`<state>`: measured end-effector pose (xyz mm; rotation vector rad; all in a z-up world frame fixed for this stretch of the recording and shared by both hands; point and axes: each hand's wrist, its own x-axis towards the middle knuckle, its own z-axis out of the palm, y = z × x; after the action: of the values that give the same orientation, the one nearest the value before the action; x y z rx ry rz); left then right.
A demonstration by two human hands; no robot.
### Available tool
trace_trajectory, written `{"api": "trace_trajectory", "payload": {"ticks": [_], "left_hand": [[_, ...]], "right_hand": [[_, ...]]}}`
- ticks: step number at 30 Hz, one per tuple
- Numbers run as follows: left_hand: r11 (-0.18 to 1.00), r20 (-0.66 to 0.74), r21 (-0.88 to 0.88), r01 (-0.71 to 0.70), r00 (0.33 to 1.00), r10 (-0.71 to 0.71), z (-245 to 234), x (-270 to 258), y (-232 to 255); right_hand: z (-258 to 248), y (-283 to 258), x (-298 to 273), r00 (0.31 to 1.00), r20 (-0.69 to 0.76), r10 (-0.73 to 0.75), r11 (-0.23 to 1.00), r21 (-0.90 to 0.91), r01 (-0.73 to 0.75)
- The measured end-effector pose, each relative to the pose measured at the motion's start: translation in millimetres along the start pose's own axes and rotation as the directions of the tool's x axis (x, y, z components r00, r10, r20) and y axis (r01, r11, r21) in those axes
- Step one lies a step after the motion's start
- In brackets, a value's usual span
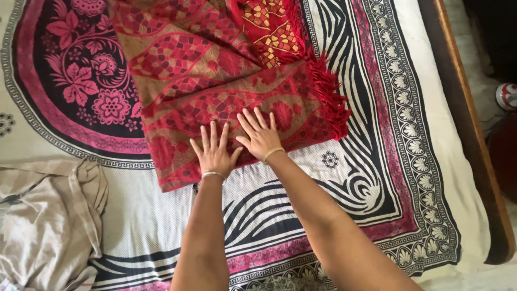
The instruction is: The person folds a large red and gold patterned textile on a bed, smoothing and aligning edges before rolling it into a compact bundle. They then place the bundle on a nearby stack of folded linens and briefly handle a light-colored cloth on the bed.
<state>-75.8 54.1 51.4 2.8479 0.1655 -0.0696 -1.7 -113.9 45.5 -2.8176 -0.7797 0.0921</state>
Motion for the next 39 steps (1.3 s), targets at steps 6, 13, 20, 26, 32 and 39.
{"api": "trace_trajectory", "payload": {"ticks": [6,13,20,26,32,39], "left_hand": [[0.995,-0.014,0.001,0.098,0.995,-0.098,4.2,7.2,-11.6],[0.981,-0.036,0.028,0.194,0.981,-0.193,4.1,15.6,-24.5],[0.977,-0.064,0.098,0.190,0.981,-0.184,7.1,28.2,-61.0],[0.971,-0.007,0.124,0.203,0.979,-0.204,-5.0,31.3,-73.0],[0.954,0.032,0.114,0.277,0.959,-0.282,-13.1,40.4,-62.7],[0.961,-0.120,0.269,0.062,0.992,-0.030,19.9,23.1,26.2]], "right_hand": [[-8.5,10.1,8.0,0.998,0.013,0.064,0.998,-0.020,-0.063],[-13.0,30.2,19.1,0.989,0.055,0.141,0.990,-0.026,-0.139],[-26.6,97.4,32.8,0.872,0.296,0.389,0.921,-0.158,-0.357],[-49.2,169.5,-2.4,0.757,0.343,0.556,0.830,-0.277,-0.485],[-75.9,140.1,-16.1,0.876,0.080,0.475,0.858,-0.263,-0.441],[-31.8,-16.7,-12.5,0.985,-0.027,0.170,0.983,-0.062,-0.171]]}}
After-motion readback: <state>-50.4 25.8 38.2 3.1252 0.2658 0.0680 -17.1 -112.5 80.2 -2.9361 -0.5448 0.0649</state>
